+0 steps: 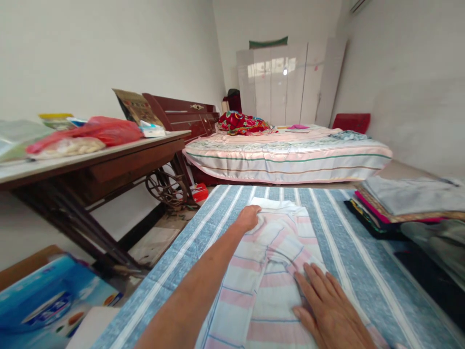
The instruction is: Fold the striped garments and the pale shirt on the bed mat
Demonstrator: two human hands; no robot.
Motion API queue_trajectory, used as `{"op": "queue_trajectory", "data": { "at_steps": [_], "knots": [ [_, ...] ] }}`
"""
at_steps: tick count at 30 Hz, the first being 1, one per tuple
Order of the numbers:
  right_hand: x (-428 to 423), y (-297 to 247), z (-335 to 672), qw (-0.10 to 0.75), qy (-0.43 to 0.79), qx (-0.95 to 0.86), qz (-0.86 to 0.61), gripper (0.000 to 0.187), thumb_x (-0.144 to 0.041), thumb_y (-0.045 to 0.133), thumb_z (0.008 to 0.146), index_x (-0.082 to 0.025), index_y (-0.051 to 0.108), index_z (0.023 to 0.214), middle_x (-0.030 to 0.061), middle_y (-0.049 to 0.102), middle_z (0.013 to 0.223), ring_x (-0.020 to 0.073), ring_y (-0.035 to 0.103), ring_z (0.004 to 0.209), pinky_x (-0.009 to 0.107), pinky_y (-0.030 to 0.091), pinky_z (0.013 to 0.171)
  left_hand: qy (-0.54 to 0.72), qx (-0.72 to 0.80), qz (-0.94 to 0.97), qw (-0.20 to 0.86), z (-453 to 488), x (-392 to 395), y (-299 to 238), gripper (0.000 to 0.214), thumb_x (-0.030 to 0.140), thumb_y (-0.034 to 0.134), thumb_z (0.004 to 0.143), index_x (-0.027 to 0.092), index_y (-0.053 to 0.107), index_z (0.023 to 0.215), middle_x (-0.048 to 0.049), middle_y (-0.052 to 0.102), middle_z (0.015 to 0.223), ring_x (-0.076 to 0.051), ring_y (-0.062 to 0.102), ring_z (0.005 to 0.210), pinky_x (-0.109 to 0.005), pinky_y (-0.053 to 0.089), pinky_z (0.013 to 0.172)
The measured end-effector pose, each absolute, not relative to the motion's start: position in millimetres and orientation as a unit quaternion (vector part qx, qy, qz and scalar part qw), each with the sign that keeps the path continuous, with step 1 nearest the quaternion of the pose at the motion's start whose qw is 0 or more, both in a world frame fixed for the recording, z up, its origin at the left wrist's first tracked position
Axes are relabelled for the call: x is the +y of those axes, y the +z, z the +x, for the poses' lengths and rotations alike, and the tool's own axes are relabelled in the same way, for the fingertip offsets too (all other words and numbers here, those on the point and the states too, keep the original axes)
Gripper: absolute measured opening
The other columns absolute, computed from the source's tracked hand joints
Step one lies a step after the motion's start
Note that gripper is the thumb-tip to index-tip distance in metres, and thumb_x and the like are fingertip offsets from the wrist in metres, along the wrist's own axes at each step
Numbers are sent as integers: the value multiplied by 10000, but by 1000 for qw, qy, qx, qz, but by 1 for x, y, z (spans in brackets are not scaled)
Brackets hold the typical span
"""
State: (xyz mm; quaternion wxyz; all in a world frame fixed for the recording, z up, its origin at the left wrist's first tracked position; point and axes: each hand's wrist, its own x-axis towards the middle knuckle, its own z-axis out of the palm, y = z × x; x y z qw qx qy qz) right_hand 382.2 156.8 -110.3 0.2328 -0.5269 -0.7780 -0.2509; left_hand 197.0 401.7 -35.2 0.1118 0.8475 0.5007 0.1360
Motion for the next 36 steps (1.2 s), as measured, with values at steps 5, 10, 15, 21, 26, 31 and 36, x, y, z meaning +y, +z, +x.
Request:
{"op": "queue_trajectory", "data": {
  "at_steps": [5, 10, 15, 21, 26, 31, 36],
  "knots": [
    [155, -103, 379, 226, -242, -775, -538, 480, -504, 466, 858, -205, 548, 1225, 123, 572, 1252, 292, 538, 1132, 435, 412, 901, 188, 497, 841, 98, 192, 401, -31, 436, 5, 434, 707, 163, 633, 1061, -56, 664, 1093, -169, 591, 1030, -240, 412, 926],
    [155, -102, 378, 229, -245, -772, -541, 469, -486, 489, 856, -209, 534, 1232, 117, 582, 1239, 280, 550, 1114, 430, 401, 906, 246, 521, 813, 86, 174, 406, -20, 364, 94, 404, 798, 169, 632, 1071, -33, 685, 1047, -163, 616, 993, -259, 458, 896],
    [156, -102, 378, 235, -248, -774, -533, 475, -473, 511, 844, -188, 537, 1223, 127, 604, 1203, 293, 567, 1082, 436, 412, 875, 221, 516, 823, 90, 174, 391, -25, 309, 128, 436, 795, 183, 672, 986, -18, 710, 961, -158, 640, 926, -240, 474, 850],
    [158, -100, 377, 245, -251, -770, -533, 463, -473, 526, 832, -191, 551, 1199, 127, 620, 1177, 296, 577, 1064, 443, 418, 860, 128, 510, 847, 84, 203, 375, -28, 249, 112, 500, 734, 193, 694, 867, -31, 710, 951, -186, 630, 938, -257, 454, 848],
    [160, -100, 376, 237, -260, -769, -533, 457, -469, 551, 809, -195, 567, 1175, 132, 619, 1177, 302, 587, 1051, 446, 435, 845, 105, 510, 852, 56, 252, 372, -17, 257, 157, 467, 787, 180, 667, 949, -78, 675, 1049, -207, 594, 1020, -290, 419, 894],
    [163, -100, 377, 238, -277, -768, -527, 476, -505, 559, 794, -191, 580, 1151, 135, 635, 1148, 303, 604, 1022, 441, 450, 817, 88, 512, 852, 63, 311, 379, -20, 224, 169, 503, 761, 203, 668, 908, -67, 688, 995, -202, 610, 991, -264, 451, 820],
    [166, -102, 376, 249, -302, -765, -512, 452, -508, 552, 790, -196, 599, 1113, 123, 665, 1087, 288, 625, 972, 429, 451, 788, 83, 562, 821, 63, 333, 391, -35, 248, 105, 504, 729, 196, 684, 874, -89, 693, 985, -205, 625, 972, -271, 468, 793]
  ]
}}
